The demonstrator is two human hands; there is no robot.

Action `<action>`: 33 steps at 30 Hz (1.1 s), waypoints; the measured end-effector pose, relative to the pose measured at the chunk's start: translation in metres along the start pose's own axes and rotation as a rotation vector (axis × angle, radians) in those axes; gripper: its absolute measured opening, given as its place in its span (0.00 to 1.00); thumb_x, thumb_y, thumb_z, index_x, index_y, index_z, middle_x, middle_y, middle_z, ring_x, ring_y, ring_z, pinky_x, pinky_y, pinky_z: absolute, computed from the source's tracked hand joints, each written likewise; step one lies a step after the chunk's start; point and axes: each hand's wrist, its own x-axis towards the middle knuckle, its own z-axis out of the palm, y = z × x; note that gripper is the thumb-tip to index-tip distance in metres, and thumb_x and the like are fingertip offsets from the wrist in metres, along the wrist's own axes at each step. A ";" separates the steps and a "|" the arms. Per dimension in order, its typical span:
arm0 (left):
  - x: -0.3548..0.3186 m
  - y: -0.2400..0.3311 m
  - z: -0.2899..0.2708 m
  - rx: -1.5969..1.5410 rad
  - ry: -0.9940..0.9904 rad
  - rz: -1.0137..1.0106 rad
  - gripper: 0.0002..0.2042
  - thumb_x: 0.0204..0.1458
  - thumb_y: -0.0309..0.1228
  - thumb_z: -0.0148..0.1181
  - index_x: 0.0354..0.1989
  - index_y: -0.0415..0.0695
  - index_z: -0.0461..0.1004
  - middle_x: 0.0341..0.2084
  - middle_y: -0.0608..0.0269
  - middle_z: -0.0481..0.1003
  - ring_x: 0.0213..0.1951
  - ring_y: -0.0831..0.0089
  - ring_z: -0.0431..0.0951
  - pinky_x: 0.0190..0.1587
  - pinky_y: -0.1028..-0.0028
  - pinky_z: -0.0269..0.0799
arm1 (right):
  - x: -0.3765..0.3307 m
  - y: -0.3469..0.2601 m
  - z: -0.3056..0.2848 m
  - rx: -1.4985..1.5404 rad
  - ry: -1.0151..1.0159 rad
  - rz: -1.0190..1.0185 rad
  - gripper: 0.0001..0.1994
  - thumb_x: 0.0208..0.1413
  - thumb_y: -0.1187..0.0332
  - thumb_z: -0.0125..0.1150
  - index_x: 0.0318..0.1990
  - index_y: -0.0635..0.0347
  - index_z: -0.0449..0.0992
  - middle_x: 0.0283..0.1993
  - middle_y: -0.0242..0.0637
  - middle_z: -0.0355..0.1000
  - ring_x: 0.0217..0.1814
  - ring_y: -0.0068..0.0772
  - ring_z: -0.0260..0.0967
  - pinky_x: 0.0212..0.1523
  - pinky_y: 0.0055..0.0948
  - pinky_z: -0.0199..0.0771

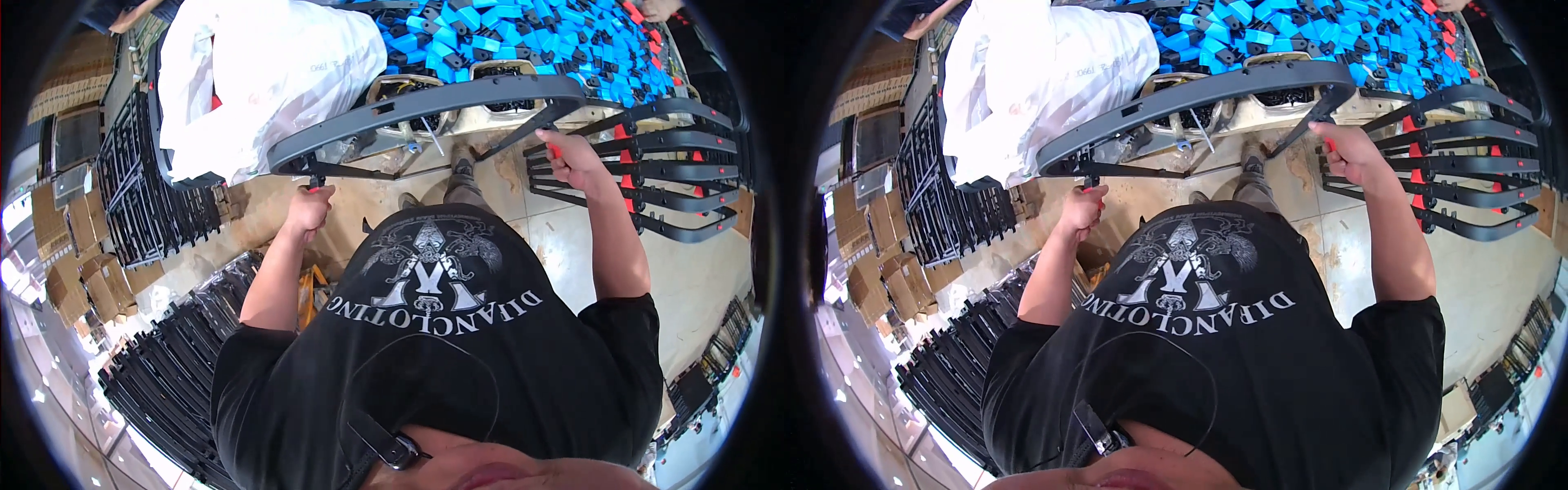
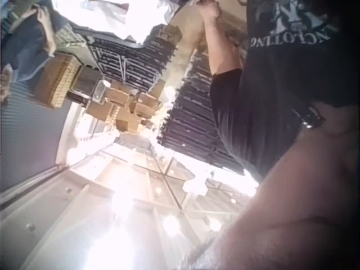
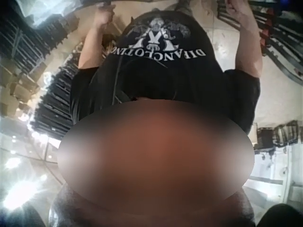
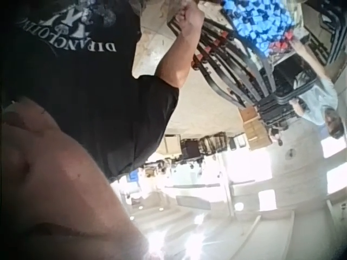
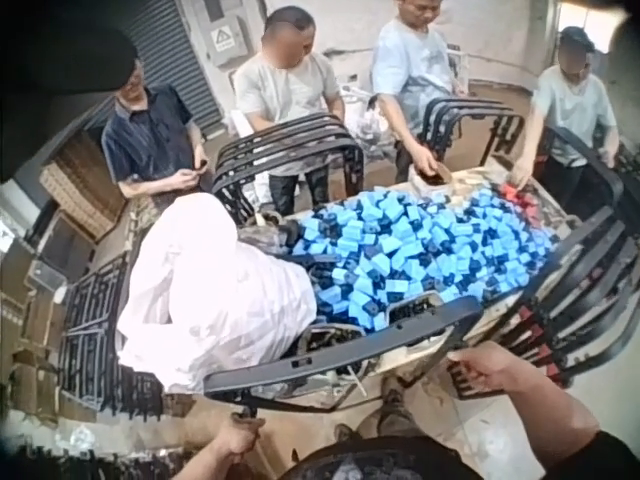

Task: Assembling metal chair frames by attaching plastic components and tightening bolts with a wrench.

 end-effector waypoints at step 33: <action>0.117 -0.069 0.034 0.236 0.356 0.889 0.21 0.48 0.36 0.74 0.46 0.40 0.75 0.37 0.62 0.80 0.39 0.73 0.79 0.47 0.71 0.75 | 0.136 0.092 0.009 -0.205 0.315 -0.780 0.16 0.52 0.63 0.70 0.45 0.60 0.75 0.38 0.43 0.78 0.42 0.43 0.77 0.49 0.34 0.76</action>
